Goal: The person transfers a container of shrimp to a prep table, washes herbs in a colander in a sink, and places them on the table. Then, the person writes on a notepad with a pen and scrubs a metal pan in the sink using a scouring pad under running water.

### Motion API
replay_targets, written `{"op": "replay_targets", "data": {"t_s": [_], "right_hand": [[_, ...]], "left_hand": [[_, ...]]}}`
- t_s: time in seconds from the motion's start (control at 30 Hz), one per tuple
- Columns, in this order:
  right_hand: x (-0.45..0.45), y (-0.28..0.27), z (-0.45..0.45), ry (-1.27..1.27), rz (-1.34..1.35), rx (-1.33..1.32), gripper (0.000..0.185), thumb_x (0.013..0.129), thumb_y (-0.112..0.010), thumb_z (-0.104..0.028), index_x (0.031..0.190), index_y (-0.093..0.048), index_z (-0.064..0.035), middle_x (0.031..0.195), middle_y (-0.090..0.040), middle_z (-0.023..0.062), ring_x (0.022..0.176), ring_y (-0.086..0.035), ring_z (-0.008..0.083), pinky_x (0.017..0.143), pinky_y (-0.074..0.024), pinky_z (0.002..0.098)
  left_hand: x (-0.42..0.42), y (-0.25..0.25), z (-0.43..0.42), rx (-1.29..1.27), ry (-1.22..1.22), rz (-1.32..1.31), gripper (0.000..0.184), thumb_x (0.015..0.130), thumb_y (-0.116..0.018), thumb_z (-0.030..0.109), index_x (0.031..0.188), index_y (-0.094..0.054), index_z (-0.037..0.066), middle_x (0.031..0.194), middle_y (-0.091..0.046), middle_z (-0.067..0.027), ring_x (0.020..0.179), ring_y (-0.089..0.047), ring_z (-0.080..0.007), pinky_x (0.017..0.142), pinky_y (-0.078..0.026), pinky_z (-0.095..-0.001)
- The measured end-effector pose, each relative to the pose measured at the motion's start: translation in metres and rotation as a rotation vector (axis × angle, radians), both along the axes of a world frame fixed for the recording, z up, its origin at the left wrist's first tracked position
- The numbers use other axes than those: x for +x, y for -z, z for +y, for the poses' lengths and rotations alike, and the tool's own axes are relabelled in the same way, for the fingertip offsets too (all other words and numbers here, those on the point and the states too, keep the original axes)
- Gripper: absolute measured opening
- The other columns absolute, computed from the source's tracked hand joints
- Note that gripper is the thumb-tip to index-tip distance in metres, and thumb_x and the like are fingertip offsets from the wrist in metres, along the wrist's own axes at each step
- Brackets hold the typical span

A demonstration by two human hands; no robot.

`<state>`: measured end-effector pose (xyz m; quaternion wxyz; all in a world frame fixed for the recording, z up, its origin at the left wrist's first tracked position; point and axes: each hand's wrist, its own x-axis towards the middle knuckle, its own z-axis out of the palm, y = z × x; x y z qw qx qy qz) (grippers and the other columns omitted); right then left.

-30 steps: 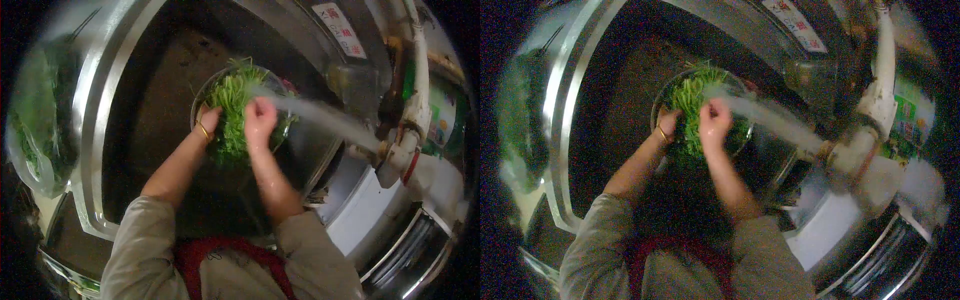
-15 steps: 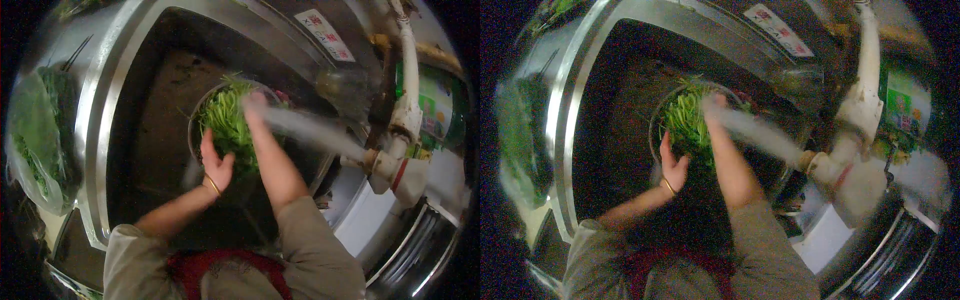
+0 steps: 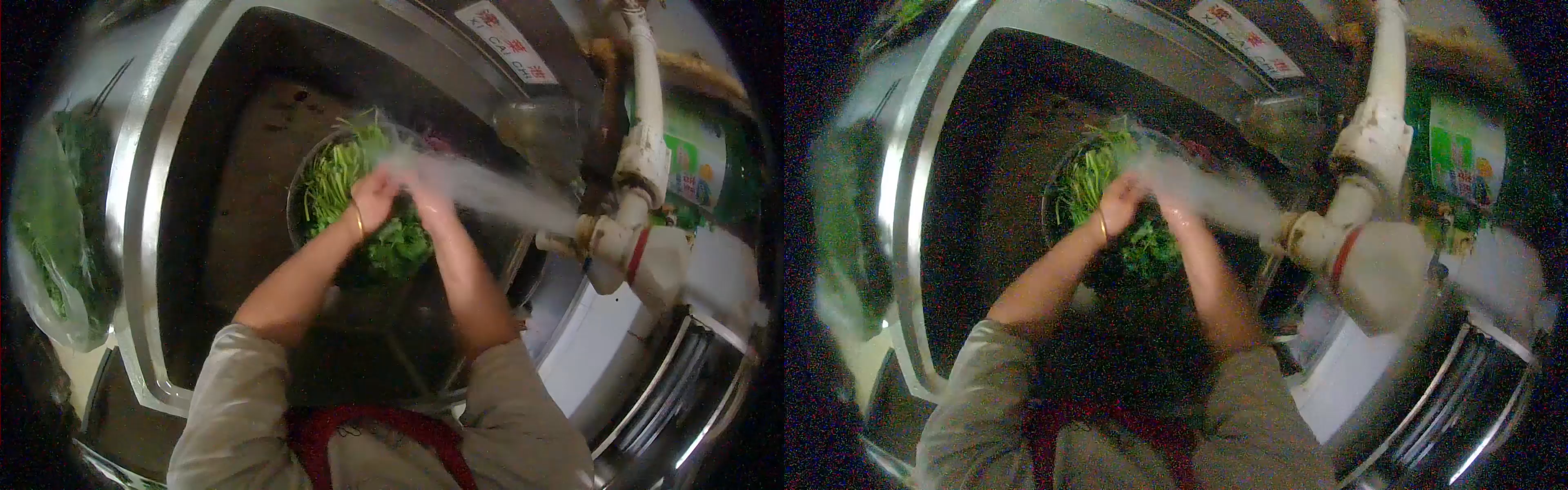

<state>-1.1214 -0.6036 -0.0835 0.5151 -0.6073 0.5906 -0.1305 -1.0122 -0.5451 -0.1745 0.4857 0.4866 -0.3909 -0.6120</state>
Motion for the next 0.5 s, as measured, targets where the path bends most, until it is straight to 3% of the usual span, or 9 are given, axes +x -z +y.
{"op": "replay_targets", "data": {"t_s": [0.07, 0.13, 0.23, 0.37, 0.43, 0.47, 0.5], "right_hand": [[-0.007, -0.002, 0.002, -0.149, 0.194, -0.167, 0.026, 0.080, -0.061, -0.022, 0.098, -0.057, -0.0046, 0.093, -0.060, 0.0080, 0.084, -0.056, 0.0189, 0.067, -0.0427, 0.0333], [0.025, -0.065, 0.014, -0.116, 0.371, -0.387, 0.022, 0.080, -0.059, -0.019, 0.098, -0.057, -0.0058, 0.089, -0.060, 0.0081, 0.081, -0.057, 0.0223, 0.066, -0.0424, 0.0337], [0.027, -0.090, -0.003, -0.794, 0.603, -1.236, 0.019, 0.077, -0.057, -0.013, 0.095, -0.057, -0.0061, 0.079, -0.058, 0.0083, 0.075, -0.056, 0.0262, 0.063, -0.0426, 0.0368], [0.027, -0.087, -0.008, -0.902, 0.411, -0.612, 0.021, 0.080, -0.050, -0.019, 0.090, -0.063, -0.0062, 0.085, -0.062, 0.0158, 0.079, -0.059, 0.0343, 0.067, -0.0472, 0.0457], [0.034, -0.106, -0.014, -1.069, 0.423, -0.522, 0.022, 0.079, -0.051, -0.021, 0.090, -0.063, -0.0052, 0.084, -0.062, 0.0165, 0.078, -0.059, 0.0354, 0.067, -0.0472, 0.0453], [0.029, -0.103, -0.013, -1.059, 0.464, -0.489, 0.017, 0.079, -0.051, -0.019, 0.086, -0.060, -0.0054, 0.079, -0.058, 0.0151, 0.074, -0.057, 0.0329, 0.065, -0.0456, 0.0434], [0.023, -0.094, -0.009, -1.050, 0.510, -0.459, 0.013, 0.079, -0.052, -0.016, 0.081, -0.058, -0.0055, 0.074, -0.055, 0.0137, 0.070, -0.055, 0.0304, 0.062, -0.0440, 0.0415]], "left_hand": [[0.004, 0.000, 0.001, 0.030, 0.046, 0.111, 0.029, 0.089, -0.046, 0.011, 0.115, -0.054, 0.000, 0.110, -0.061, -0.0128, 0.104, -0.054, -0.0207, 0.093, -0.040, -0.0313], [0.017, -0.016, -0.001, -0.006, 0.079, 0.189, 0.027, 0.090, -0.045, 0.009, 0.112, -0.056, 0.000, 0.111, -0.060, -0.0124, 0.104, -0.054, -0.0209, 0.093, -0.040, -0.0317], [0.024, -0.035, 0.001, -0.026, 0.049, 0.220, 0.025, 0.090, -0.044, 0.009, 0.110, -0.057, -0.001, 0.112, -0.060, -0.0115, 0.105, -0.054, -0.0208, 0.094, -0.040, -0.0318], [0.029, -0.034, 0.010, -0.086, 0.162, -0.003, 0.024, 0.088, -0.047, 0.012, 0.107, -0.059, 0.005, 0.104, -0.062, -0.0159, 0.101, -0.055, -0.0294, 0.091, -0.041, -0.0360], [0.028, -0.051, 0.013, -0.094, 0.240, -0.197, 0.021, 0.087, -0.048, 0.014, 0.103, -0.060, 0.008, 0.098, -0.062, -0.0180, 0.097, -0.055, -0.0351, 0.088, -0.042, -0.0397], [0.027, -0.064, 0.016, -0.166, 0.221, -0.392, 0.017, 0.087, -0.048, 0.017, 0.096, -0.060, 0.009, 0.087, -0.060, -0.0192, 0.086, -0.054, -0.0399, 0.079, -0.043, -0.0445], [0.025, -0.064, 0.018, -0.207, 0.171, -0.377, 0.016, 0.087, -0.048, 0.016, 0.094, -0.060, 0.008, 0.085, -0.060, -0.0188, 0.084, -0.053, -0.0397, 0.077, -0.043, -0.0448]]}}
